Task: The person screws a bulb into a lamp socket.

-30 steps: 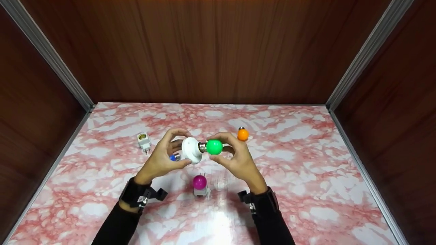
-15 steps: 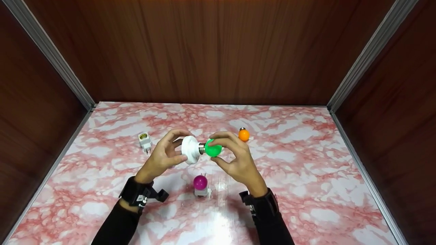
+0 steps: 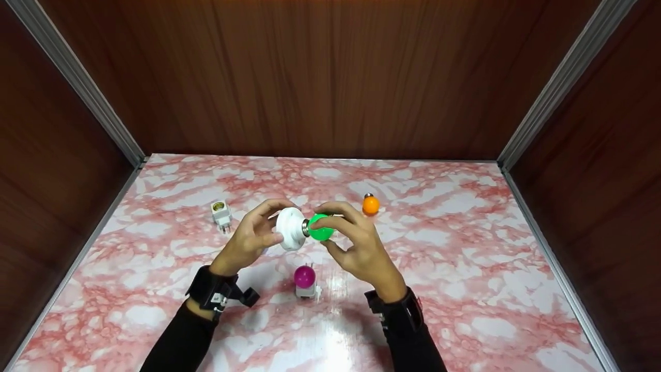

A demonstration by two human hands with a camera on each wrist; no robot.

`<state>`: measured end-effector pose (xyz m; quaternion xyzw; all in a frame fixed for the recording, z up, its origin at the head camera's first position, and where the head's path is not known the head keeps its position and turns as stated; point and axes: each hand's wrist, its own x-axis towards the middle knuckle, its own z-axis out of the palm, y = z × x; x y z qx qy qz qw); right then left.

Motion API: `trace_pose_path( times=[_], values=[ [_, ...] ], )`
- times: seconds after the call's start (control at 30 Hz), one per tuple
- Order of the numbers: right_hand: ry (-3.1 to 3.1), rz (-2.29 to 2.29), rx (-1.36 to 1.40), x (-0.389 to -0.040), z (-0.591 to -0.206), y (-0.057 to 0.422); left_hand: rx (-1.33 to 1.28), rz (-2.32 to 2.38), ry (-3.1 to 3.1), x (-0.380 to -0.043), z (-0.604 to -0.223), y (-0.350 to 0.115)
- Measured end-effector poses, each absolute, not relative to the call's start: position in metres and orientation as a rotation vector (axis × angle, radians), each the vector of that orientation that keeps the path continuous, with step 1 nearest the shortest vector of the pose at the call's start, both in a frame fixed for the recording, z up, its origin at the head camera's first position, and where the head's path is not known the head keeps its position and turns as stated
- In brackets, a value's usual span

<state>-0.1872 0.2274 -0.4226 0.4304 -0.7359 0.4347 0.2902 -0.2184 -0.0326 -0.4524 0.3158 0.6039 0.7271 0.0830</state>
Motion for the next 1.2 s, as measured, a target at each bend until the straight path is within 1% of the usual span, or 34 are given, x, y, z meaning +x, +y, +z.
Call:
trace_pose_path(
  times=[0.27, 0.53, 0.7, 0.97, 1.1, 1.2],
  values=[
    [-1.957, 1.174, 1.156, -0.187, -0.422, 0.229, 0.916, 2.192, 1.747, -0.218, -0.453, -0.029],
    [-2.077, 1.221, 1.112, -0.187, -0.425, 0.234, 0.894, 2.199, 1.734, -0.216, -0.453, -0.029],
    [-2.196, 1.352, 0.973, -0.185, -0.427, 0.234, 0.916, 2.188, 1.789, -0.217, -0.455, -0.028],
    [-2.346, 1.549, 0.703, -0.18, -0.422, 0.231, 1.033, 2.191, 1.876, -0.216, -0.458, -0.023],
    [-2.391, 1.534, 0.654, -0.178, -0.418, 0.231, 1.029, 2.211, 1.833, -0.216, -0.458, -0.022],
    [-2.39, 1.524, 0.668, -0.176, -0.416, 0.231, 1.0, 2.235, 1.775, -0.217, -0.458, -0.022]
  ],
)
